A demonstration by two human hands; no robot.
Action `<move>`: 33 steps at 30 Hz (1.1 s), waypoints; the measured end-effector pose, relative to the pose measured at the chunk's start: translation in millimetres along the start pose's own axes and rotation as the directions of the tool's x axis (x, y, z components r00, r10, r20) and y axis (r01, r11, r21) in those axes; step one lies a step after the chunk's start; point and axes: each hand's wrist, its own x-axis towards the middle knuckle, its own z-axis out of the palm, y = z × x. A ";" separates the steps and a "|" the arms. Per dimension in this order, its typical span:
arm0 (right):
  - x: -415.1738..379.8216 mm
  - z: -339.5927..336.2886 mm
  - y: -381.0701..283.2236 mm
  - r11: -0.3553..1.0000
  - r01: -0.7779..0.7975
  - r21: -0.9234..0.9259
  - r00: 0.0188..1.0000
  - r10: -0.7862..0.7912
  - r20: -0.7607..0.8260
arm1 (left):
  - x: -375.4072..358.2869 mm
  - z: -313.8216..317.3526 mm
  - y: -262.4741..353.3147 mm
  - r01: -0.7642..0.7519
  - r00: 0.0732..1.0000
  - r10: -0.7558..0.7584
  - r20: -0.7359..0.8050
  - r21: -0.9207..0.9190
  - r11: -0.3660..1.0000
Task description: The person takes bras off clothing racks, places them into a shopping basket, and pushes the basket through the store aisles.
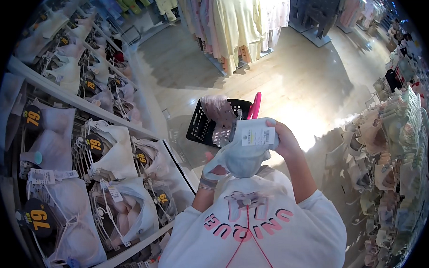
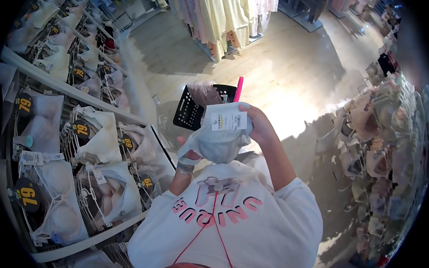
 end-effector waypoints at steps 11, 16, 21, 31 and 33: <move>6.8 -0.2 2.4 0.877 0.038 0.479 0.965 0.093 -0.246 | 19.2 36.1 4.5 0.030 0.999 -0.024 -0.026 0.279 0.960; 11.2 -3.2 15.2 0.905 0.114 0.409 0.956 0.012 -0.293 | 36.9 74.5 5.4 0.223 0.892 0.226 -0.391 0.817 0.533; -3.2 9.4 2.7 0.963 0.058 0.264 0.997 -0.041 -0.071 | 52.1 84.0 1.2 -0.088 0.810 0.391 -0.438 0.568 0.818; -20.6 25.8 33.5 0.791 0.002 -0.612 0.997 0.048 0.065 | 56.0 77.1 14.6 -0.201 0.695 0.398 -0.599 0.369 0.908; -12.9 16.8 39.2 0.776 -0.078 -0.626 0.994 0.109 0.010 | 52.9 74.0 18.2 -0.189 0.707 0.417 -0.571 0.415 0.890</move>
